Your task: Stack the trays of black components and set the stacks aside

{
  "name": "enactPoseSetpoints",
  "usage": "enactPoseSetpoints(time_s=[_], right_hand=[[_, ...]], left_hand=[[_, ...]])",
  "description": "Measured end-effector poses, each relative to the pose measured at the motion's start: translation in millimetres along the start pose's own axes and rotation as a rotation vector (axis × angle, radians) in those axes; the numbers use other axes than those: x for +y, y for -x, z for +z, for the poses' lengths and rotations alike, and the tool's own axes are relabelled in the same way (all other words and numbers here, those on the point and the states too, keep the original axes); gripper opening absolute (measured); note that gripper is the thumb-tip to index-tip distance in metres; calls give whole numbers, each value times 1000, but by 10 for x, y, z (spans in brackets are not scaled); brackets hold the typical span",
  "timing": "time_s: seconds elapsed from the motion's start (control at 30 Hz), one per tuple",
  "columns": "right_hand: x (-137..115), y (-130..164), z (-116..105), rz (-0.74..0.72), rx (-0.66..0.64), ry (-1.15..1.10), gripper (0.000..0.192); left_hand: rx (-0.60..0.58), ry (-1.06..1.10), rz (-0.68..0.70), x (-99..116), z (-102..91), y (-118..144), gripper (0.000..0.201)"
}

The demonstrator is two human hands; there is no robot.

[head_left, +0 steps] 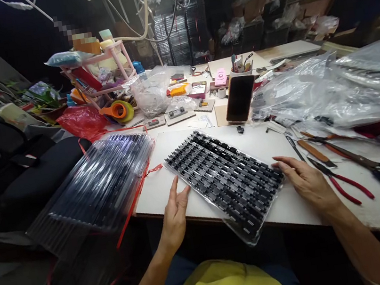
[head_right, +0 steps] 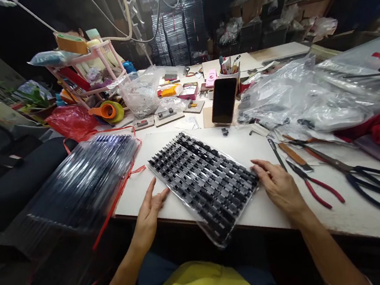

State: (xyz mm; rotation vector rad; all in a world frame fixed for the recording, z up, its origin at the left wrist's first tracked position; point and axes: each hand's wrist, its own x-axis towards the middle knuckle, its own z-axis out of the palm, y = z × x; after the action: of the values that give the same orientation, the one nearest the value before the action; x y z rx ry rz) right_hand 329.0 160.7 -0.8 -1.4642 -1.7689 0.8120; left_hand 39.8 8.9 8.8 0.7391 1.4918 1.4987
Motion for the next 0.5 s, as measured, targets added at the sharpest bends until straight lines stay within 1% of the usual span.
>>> enactPoseSetpoints(time_s=[0.03,0.1,0.17,0.23,0.3,0.37,0.43,0.5], right_hand=[[-41,64,-9,10,-17,0,44],[-174,248,-33,16,-129,-26,45],[-360,477,-39,-9,-298,-60,43],[-565,706,0,-71,-487,-74,38],[-755,901,94,-179,-633,-76,33],[-907,1038,240,-272,-744,-92,35],[-1016,1116,427,-348,-814,-119,41],[-1087,1148,648,-428,-828,-150,45]], left_hand=[[5,19,-9,40,-13,-63,60],[20,-54,17,140,-41,-231,59],[14,-255,90,260,-44,-444,55],[-33,-469,164,376,8,-680,51],[-107,-606,181,467,126,-910,47],[-170,-657,163,517,294,-1104,45],[-220,-647,153,523,483,-1247,41],[-271,-620,155,498,667,-1341,39]])
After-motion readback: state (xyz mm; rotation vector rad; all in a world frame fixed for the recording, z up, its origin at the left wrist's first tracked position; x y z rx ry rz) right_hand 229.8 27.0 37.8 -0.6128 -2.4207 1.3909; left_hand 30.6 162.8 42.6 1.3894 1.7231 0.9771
